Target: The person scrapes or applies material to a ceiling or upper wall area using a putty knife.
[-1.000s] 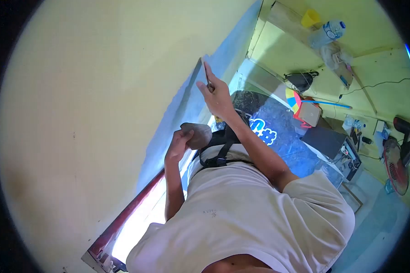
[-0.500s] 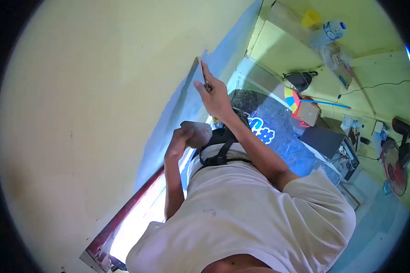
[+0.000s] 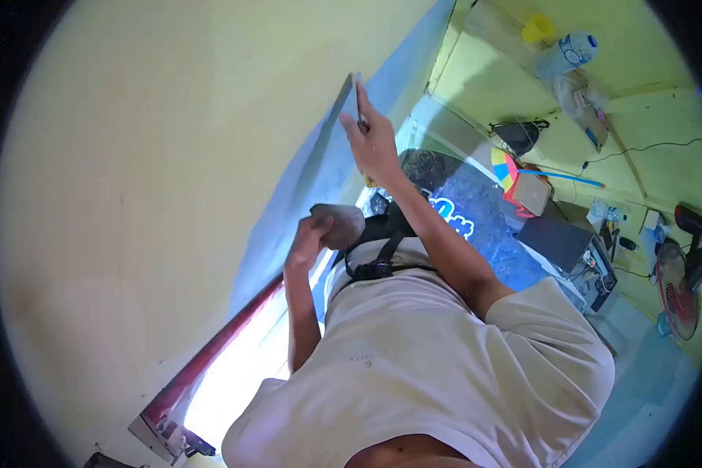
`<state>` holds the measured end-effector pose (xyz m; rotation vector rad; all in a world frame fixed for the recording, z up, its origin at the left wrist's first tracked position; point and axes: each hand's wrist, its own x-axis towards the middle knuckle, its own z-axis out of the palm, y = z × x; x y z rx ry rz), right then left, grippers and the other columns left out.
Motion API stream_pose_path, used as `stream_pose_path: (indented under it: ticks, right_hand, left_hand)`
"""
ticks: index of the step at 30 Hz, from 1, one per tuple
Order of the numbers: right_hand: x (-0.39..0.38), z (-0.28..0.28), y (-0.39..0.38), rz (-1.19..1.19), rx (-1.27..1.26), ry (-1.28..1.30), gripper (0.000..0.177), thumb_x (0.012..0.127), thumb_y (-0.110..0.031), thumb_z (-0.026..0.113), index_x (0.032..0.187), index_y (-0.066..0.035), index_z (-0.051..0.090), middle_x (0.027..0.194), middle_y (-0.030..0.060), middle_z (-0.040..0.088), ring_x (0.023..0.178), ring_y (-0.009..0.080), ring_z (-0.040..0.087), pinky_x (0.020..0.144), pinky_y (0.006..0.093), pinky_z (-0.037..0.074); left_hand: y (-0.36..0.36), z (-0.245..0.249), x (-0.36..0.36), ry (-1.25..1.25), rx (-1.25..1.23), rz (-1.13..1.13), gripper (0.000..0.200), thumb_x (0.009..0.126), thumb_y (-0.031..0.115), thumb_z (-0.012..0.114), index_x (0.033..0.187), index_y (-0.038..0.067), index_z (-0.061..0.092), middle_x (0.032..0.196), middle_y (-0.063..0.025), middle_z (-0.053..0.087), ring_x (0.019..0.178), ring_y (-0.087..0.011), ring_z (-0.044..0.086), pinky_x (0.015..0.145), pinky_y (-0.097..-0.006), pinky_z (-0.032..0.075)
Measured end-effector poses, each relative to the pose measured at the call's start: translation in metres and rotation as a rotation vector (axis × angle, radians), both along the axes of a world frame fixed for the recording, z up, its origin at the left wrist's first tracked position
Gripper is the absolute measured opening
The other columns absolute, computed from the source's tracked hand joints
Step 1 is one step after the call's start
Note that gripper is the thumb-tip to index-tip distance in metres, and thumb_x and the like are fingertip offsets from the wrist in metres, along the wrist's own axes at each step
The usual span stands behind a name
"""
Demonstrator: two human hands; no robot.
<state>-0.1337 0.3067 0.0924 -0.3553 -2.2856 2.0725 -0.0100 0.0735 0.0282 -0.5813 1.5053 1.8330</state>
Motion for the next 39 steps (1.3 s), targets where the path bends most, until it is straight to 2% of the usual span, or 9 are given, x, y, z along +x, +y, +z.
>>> stream_pose_path:
  ticks: [4, 8, 9, 13, 16, 20, 24, 29, 39]
  right_hand:
    - [-0.013, -0.025, 0.001, -0.030, 0.001, 0.182, 0.065, 0.102, -0.016, 0.061, 0.160, -0.009, 0.032, 0.063, -0.0049, 0.046, 0.049, 0.0056, 0.039, 0.045, 0.0264, 0.035]
    - [-0.013, -0.019, 0.003, -0.055, -0.066, 0.205, 0.065, 0.102, -0.016, 0.061, 0.160, -0.010, 0.033, 0.064, -0.0028, 0.048, 0.051, 0.0052, 0.040, 0.047, 0.0267, 0.037]
    - [0.002, -0.009, 0.001, -0.001, -0.037, 0.072, 0.068, 0.097, -0.018, 0.065, 0.158, -0.012, 0.036, 0.075, 0.0155, 0.041, 0.064, 0.0135, 0.038, 0.061, 0.0294, 0.042]
    - [-0.014, -0.014, 0.009, -0.058, -0.049, 0.064, 0.069, 0.097, -0.018, 0.066, 0.158, -0.012, 0.034, 0.076, 0.0172, 0.044, 0.065, 0.0138, 0.039, 0.062, 0.0296, 0.043]
    - [-0.008, -0.017, 0.005, -0.060, -0.032, 0.139, 0.063, 0.101, -0.018, 0.063, 0.159, -0.011, 0.037, 0.066, -0.0035, 0.050, 0.056, 0.0047, 0.041, 0.051, 0.0263, 0.037]
    - [-0.005, -0.033, 0.001, -0.006, -0.027, 0.156, 0.069, 0.098, -0.018, 0.065, 0.159, -0.012, 0.033, 0.067, 0.0109, 0.049, 0.063, 0.0109, 0.044, 0.060, 0.0319, 0.044]
    - [-0.012, -0.006, 0.014, -0.003, -0.020, -0.027, 0.069, 0.097, -0.017, 0.066, 0.159, -0.014, 0.035, 0.067, 0.0110, 0.052, 0.063, 0.0107, 0.046, 0.061, 0.0337, 0.045]
    - [-0.017, -0.025, 0.012, -0.038, -0.079, 0.070, 0.064, 0.101, -0.020, 0.064, 0.159, -0.013, 0.038, 0.066, -0.0053, 0.047, 0.056, 0.0053, 0.040, 0.051, 0.0270, 0.038]
    - [-0.006, -0.026, 0.003, -0.016, -0.182, 0.088, 0.065, 0.101, -0.014, 0.064, 0.160, -0.014, 0.036, 0.071, -0.0085, 0.040, 0.060, 0.0044, 0.032, 0.053, 0.0239, 0.032]
  left_hand:
    - [-0.002, -0.004, 0.001, 0.033, 0.024, 0.018, 0.029, 0.102, 0.018, 0.064, 0.118, -0.006, 0.064, 0.110, -0.0131, 0.072, 0.098, -0.0214, 0.071, 0.087, -0.0367, 0.059]
    - [-0.004, 0.000, -0.004, -0.022, 0.014, 0.012, 0.029, 0.103, 0.017, 0.063, 0.120, -0.006, 0.064, 0.112, -0.0127, 0.072, 0.100, -0.0211, 0.071, 0.089, -0.0375, 0.058]
    - [-0.003, 0.005, -0.007, 0.007, -0.013, -0.035, 0.028, 0.103, 0.018, 0.063, 0.119, -0.005, 0.064, 0.113, -0.0116, 0.072, 0.101, -0.0203, 0.070, 0.089, -0.0375, 0.058]
    - [0.002, 0.010, -0.013, 0.016, -0.017, -0.042, 0.028, 0.103, 0.018, 0.063, 0.118, -0.005, 0.064, 0.113, -0.0127, 0.071, 0.101, -0.0207, 0.071, 0.089, -0.0373, 0.059]
    - [-0.003, 0.000, -0.013, 0.048, 0.048, -0.043, 0.030, 0.103, 0.018, 0.063, 0.119, -0.006, 0.064, 0.113, -0.0141, 0.071, 0.100, -0.0212, 0.071, 0.089, -0.0365, 0.059]
    - [0.006, 0.015, -0.017, 0.032, -0.029, -0.057, 0.027, 0.103, 0.018, 0.062, 0.118, -0.005, 0.065, 0.110, -0.0127, 0.072, 0.098, -0.0200, 0.071, 0.088, -0.0349, 0.058]
    - [-0.003, 0.003, -0.014, 0.040, 0.043, -0.053, 0.026, 0.104, 0.018, 0.061, 0.117, -0.004, 0.066, 0.110, -0.0120, 0.073, 0.098, -0.0187, 0.071, 0.087, -0.0337, 0.058]
    - [0.001, 0.003, -0.017, 0.048, 0.052, -0.028, 0.027, 0.104, 0.018, 0.060, 0.119, -0.004, 0.064, 0.110, -0.0123, 0.072, 0.097, -0.0188, 0.071, 0.086, -0.0339, 0.058]
    - [0.002, 0.014, -0.020, 0.067, 0.067, 0.004, 0.028, 0.104, 0.016, 0.060, 0.121, -0.006, 0.063, 0.112, -0.0125, 0.072, 0.099, -0.0205, 0.072, 0.089, -0.0361, 0.058]
